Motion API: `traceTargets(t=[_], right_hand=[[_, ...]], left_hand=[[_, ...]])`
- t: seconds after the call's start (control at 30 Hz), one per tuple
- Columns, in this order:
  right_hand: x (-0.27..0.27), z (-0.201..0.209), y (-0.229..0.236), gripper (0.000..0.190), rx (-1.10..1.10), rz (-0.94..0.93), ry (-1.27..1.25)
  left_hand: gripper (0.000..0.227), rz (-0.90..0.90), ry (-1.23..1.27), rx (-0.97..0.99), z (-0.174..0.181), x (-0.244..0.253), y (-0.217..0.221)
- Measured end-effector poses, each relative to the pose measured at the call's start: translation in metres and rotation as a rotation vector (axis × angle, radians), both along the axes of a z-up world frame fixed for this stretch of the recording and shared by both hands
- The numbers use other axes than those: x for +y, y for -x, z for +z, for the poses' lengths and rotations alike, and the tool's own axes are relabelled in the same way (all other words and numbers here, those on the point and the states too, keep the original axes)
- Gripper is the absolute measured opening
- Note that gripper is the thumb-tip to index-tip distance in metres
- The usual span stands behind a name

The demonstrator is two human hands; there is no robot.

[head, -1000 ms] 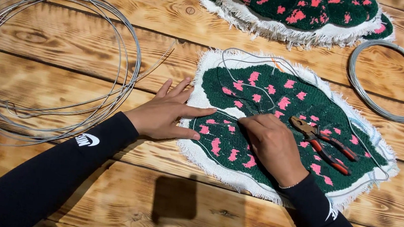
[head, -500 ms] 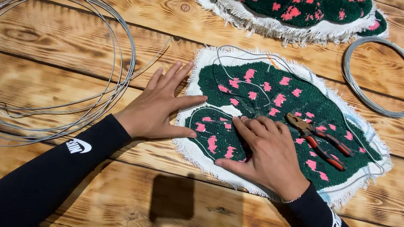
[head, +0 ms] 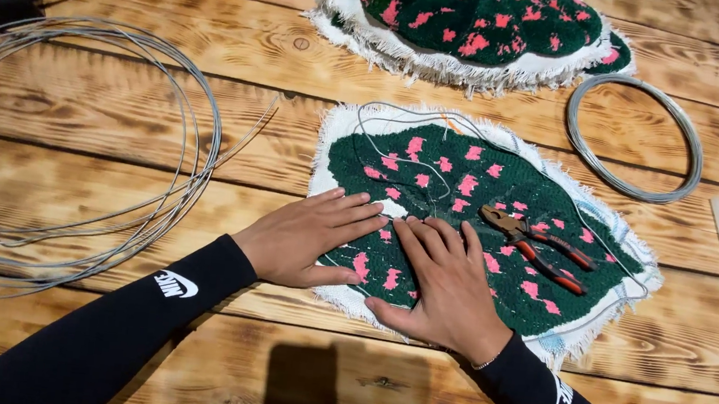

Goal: Crafting or repairing a leaf-shaped decorative rug using pliers and wire on a wooden table.

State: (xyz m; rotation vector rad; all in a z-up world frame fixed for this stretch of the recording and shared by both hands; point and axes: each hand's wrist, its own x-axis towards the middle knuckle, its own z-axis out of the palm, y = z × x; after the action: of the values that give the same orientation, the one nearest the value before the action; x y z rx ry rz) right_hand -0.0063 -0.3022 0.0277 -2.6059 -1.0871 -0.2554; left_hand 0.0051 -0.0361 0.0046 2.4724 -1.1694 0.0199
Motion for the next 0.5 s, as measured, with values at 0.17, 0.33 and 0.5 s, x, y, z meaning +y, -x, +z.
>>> traceTargets(t=[0.17,0.33,0.5], right_hand=[[-0.006,-0.001,-0.012,0.100,0.042,0.018,0.004],[-0.011,0.002,-0.022,0.100,0.062,0.060,-0.002],[-0.013,0.001,-0.021,0.099,0.055,0.067,0.012]], left_hand=[[0.084,0.021,-0.016,0.020,-0.002,-0.005,-0.003],[0.084,0.082,-0.042,0.016,0.000,-0.012,-0.002],[0.061,0.071,-0.007,0.129,-0.006,-0.007,-0.014]])
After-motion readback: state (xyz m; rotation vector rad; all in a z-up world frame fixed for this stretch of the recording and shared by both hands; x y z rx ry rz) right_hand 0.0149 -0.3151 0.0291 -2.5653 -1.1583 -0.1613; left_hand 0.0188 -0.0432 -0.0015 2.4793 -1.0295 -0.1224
